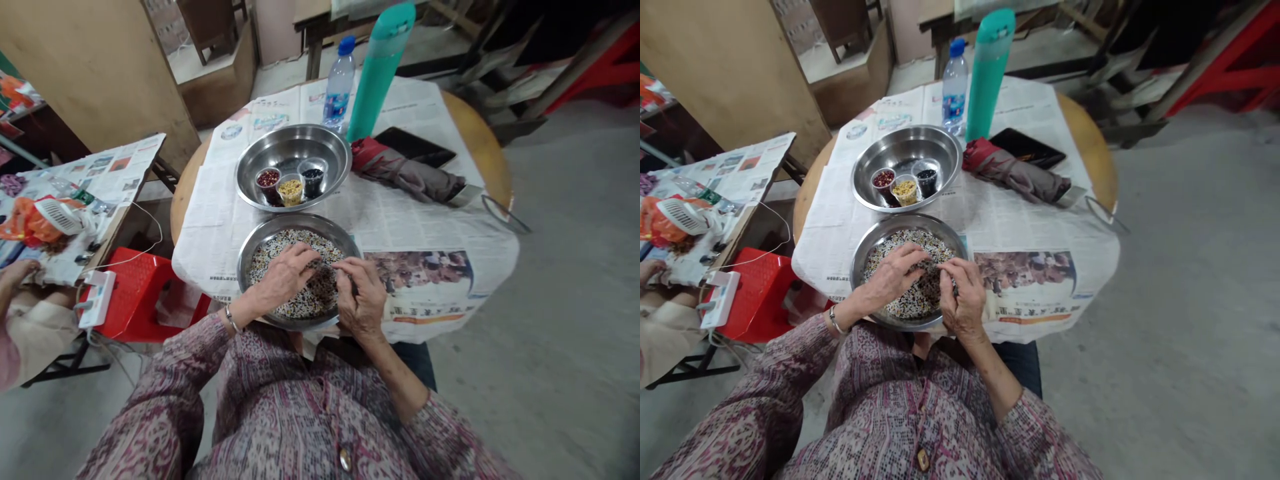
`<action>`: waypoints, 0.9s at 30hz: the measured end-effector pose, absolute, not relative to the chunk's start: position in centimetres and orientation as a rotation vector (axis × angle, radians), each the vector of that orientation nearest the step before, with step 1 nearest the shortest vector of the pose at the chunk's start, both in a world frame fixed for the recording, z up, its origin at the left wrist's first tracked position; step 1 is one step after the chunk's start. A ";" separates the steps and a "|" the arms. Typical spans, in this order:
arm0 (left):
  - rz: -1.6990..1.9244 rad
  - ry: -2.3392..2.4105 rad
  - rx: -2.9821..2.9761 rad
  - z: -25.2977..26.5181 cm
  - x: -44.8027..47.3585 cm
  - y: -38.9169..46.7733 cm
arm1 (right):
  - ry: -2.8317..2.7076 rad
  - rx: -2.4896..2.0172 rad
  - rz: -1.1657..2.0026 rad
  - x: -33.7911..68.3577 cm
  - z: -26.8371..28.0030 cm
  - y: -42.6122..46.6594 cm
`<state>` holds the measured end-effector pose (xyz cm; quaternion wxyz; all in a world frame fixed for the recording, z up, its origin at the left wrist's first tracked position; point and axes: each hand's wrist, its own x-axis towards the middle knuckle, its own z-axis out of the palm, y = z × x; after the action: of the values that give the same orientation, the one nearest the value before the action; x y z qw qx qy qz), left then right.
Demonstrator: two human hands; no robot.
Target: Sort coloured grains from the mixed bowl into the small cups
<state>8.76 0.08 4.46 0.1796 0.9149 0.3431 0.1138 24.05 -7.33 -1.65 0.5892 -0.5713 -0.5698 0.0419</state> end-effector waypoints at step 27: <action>0.008 0.673 2.834 4.6 8.0 -1.5 | -1.326 -1.334 0.071 24.0 -1.8 -7.4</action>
<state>7.99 -1.55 4.60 0.1143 0.9666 0.2296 0.0028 23.98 -7.44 -1.83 0.5889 -0.5727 -0.5695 0.0304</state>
